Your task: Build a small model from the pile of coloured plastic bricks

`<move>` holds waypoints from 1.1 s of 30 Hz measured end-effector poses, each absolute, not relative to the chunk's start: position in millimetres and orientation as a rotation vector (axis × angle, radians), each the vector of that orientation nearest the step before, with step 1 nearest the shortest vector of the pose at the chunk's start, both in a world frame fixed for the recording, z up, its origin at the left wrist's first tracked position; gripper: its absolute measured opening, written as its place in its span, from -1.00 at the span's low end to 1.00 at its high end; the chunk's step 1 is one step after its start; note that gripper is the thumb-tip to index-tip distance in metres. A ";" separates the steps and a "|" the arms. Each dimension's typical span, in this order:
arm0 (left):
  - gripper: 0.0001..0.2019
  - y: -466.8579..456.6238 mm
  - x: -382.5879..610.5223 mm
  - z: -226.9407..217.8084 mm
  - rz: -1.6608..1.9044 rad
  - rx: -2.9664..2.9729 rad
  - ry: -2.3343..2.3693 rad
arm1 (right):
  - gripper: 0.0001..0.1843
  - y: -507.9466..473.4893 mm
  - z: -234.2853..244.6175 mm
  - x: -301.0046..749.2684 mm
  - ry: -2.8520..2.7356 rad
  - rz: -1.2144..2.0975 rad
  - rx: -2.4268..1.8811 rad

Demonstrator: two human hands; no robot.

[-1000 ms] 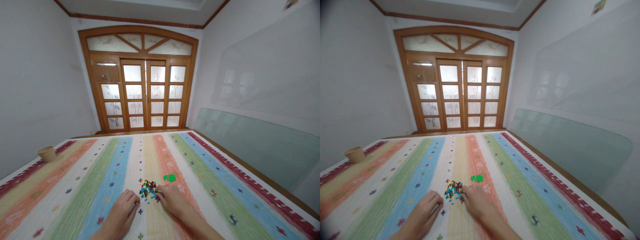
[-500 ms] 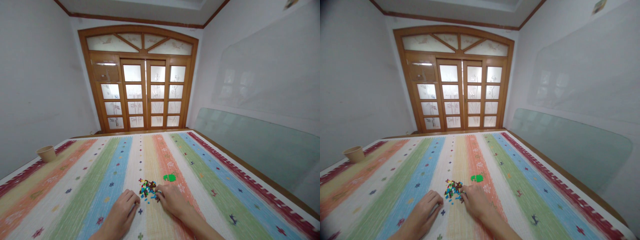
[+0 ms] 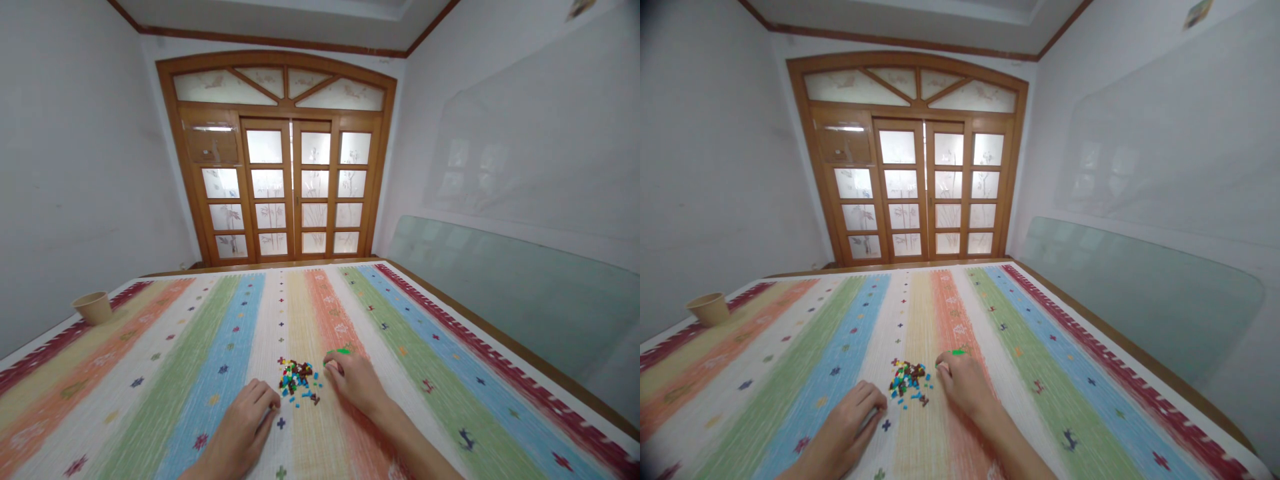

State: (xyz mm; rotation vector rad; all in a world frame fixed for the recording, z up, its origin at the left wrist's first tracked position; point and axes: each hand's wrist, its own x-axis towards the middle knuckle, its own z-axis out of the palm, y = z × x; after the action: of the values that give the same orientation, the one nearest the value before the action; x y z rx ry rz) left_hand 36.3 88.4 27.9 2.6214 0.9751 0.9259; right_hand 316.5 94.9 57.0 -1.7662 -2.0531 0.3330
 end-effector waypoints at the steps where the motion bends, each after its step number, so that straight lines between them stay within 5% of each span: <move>1: -0.83 88.4 36.3 27.8 0.924 2.622 0.976 | -0.69 96.4 58.2 319.7 -2.028 0.320 -1.795; 33: -0.83 89.0 34.9 25.5 0.934 2.614 0.969 | -0.69 103.4 56.8 338.9 -2.067 0.282 -1.969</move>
State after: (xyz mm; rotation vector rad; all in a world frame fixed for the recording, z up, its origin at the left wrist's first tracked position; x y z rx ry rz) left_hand 34.9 89.0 25.5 2.6136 0.9690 0.9335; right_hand 338.9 103.4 56.8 -1.9686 -2.0665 0.2825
